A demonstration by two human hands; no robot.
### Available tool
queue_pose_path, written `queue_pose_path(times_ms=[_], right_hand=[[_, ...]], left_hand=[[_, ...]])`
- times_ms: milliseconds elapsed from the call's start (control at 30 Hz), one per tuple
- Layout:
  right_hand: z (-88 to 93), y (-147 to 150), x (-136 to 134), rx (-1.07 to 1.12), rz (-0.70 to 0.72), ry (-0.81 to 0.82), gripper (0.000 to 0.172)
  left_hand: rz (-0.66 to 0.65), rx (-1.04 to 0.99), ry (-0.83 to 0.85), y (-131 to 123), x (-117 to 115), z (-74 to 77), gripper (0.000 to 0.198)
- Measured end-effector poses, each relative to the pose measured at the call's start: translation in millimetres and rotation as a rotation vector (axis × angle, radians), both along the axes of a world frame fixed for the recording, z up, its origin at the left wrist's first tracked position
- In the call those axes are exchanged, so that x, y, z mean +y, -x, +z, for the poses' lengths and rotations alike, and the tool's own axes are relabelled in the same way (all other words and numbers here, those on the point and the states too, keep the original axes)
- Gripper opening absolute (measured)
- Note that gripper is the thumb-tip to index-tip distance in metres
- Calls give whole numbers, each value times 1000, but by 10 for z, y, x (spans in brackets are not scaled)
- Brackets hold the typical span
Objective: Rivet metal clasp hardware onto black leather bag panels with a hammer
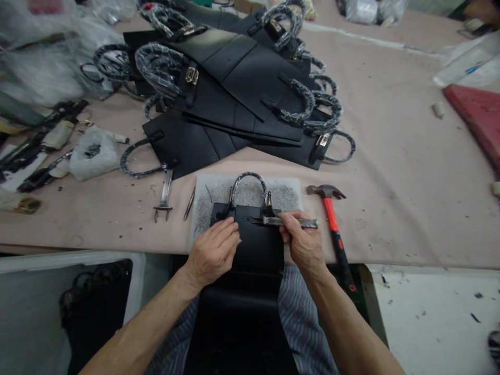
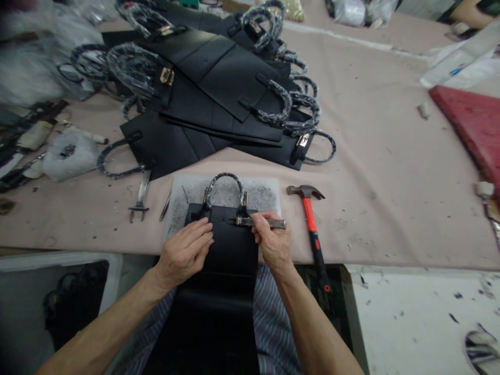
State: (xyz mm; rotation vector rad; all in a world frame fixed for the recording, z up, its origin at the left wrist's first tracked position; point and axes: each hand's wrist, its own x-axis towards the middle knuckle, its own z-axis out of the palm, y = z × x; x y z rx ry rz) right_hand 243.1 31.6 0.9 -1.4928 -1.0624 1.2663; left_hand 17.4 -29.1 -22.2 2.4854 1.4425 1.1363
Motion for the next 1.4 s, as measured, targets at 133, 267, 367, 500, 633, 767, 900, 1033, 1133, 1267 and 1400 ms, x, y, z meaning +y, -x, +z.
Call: queue_pose_path(times_ms=[133, 267, 367, 500, 633, 767, 900, 1033, 1133, 1267, 1400], right_hand=[[26, 14, -24, -50, 13, -18, 35], [82, 44, -71, -152, 50, -74, 32], [132, 64, -94, -218, 93, -106, 32], [195, 87, -94, -306, 138, -117, 32], [319, 167, -77, -442, 231, -206, 31], [465, 302, -33, -579, 305, -302, 31], [553, 407, 69, -614, 324, -271, 31], [593, 463, 158, -673, 357, -255, 33], [589, 478, 190, -717, 369, -251, 33], [568, 479, 219, -717, 395, -244, 33], [554, 481, 210, -710, 399, -250, 33]], left_hand=[[0, 2, -3, -4, 12, 22, 17], [-1, 2, -3, -5, 16, 26, 18], [3, 2, 6, 0, 11, 11, 19], [-3, 10, 19, 6, 1, -7, 19], [-1, 8, 15, 8, 0, -8, 18], [-2, 1, 6, 9, 2, -13, 18], [-7, -5, 18, 16, -1, -20, 20], [-10, -12, 21, 19, -2, -5, 21], [-8, -22, 21, 18, -3, 2, 23], [-11, -27, 13, 20, -1, 4, 21], [-8, -16, 12, 20, -2, -3, 20]])
